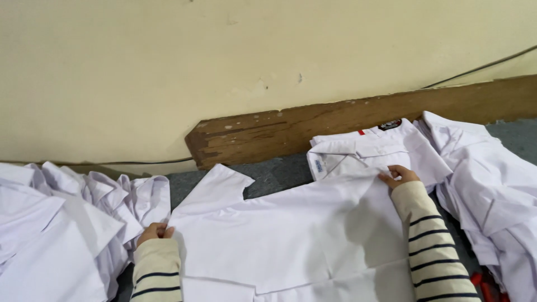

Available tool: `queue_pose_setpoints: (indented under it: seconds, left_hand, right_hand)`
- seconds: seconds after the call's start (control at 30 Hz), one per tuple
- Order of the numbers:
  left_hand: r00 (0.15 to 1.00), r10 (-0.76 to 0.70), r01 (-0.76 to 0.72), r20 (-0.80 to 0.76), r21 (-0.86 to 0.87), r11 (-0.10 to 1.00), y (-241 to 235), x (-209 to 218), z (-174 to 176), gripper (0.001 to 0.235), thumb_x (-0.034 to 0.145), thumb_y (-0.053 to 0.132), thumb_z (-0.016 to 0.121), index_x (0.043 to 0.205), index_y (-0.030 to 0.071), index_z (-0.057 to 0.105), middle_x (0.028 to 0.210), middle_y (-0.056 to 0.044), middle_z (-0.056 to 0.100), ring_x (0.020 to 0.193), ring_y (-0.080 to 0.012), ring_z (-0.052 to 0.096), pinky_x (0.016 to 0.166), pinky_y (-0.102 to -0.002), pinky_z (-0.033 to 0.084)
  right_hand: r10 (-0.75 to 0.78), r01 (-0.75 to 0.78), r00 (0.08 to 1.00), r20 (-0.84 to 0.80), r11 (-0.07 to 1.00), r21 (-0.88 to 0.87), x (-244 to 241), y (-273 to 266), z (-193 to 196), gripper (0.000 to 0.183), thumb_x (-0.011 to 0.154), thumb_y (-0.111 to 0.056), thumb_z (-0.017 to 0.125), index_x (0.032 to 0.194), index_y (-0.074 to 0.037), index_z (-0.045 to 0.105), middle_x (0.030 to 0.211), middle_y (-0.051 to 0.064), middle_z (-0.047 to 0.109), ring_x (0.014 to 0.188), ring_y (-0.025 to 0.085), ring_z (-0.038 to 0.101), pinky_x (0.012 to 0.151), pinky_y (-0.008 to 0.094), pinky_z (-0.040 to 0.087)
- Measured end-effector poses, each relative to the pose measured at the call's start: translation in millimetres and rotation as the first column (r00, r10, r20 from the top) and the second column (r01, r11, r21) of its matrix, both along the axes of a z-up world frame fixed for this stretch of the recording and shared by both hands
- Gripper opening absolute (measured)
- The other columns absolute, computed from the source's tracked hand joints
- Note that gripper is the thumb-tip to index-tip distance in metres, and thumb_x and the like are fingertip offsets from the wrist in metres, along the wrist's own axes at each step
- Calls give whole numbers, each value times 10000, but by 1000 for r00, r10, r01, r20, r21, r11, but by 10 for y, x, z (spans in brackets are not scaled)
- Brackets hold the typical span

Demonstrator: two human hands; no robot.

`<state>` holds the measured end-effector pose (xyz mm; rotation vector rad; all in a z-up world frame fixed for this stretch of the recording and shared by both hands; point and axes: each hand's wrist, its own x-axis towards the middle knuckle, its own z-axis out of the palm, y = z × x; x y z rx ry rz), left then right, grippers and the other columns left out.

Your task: Folding white school shirts and stacking them neatly

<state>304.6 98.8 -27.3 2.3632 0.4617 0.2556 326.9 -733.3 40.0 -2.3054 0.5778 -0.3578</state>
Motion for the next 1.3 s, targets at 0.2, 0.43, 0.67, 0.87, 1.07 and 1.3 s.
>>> queue_pose_setpoints:
  seconds: [0.2,0.43,0.67,0.87,1.07,1.3]
  left_hand:
    - [999,30,-32,29,66,997,-131,-108,155,231,945,326,681,1056,133,743,935,-51,760,861,-249,686,833,-393,522]
    - [999,-34,36,-14,150,988,-206,-191,313,367,974,482,570,1121,175,706,1125,-133,660,1048,-339,642,966,-445,474]
    - [952,-59,-56,300,360,931,-503,-338,563,189,1012,331,584,1040,165,671,1039,-81,620,898,-320,632,797,-479,494]
    - [981,-185,166,53,253,953,-471,11,134,285,944,420,525,1055,214,687,967,-90,725,930,-335,671,867,-455,508]
    - [951,-247,152,187,414,898,-326,231,-243,158,959,272,534,1007,179,653,1014,-95,649,889,-363,608,841,-512,475]
    - [934,13,44,-356,153,987,-655,241,605,430,1002,447,459,1215,113,626,1191,-173,716,1049,-406,688,912,-506,508]
  right_hand:
    - [-83,80,996,21,991,108,-252,323,329,347,831,-425,857,976,-161,685,797,35,613,659,220,584,723,338,462]
    - [-184,153,982,40,904,399,-417,751,648,226,934,-228,819,950,-121,620,740,94,546,487,233,571,502,407,596]
    - [-224,119,966,127,826,552,-382,815,595,158,980,-109,731,1016,-90,579,692,122,465,471,259,565,417,414,519]
    - [-198,122,976,88,838,532,-315,749,500,176,986,-141,723,1011,-115,551,619,112,467,459,253,573,396,399,483]
    - [-186,97,977,108,829,551,-301,744,464,194,989,-128,709,966,-121,516,638,114,433,457,255,537,397,389,451]
    - [-171,104,983,73,830,548,-293,708,461,175,991,-152,721,1012,-115,551,677,116,472,470,263,571,423,403,495]
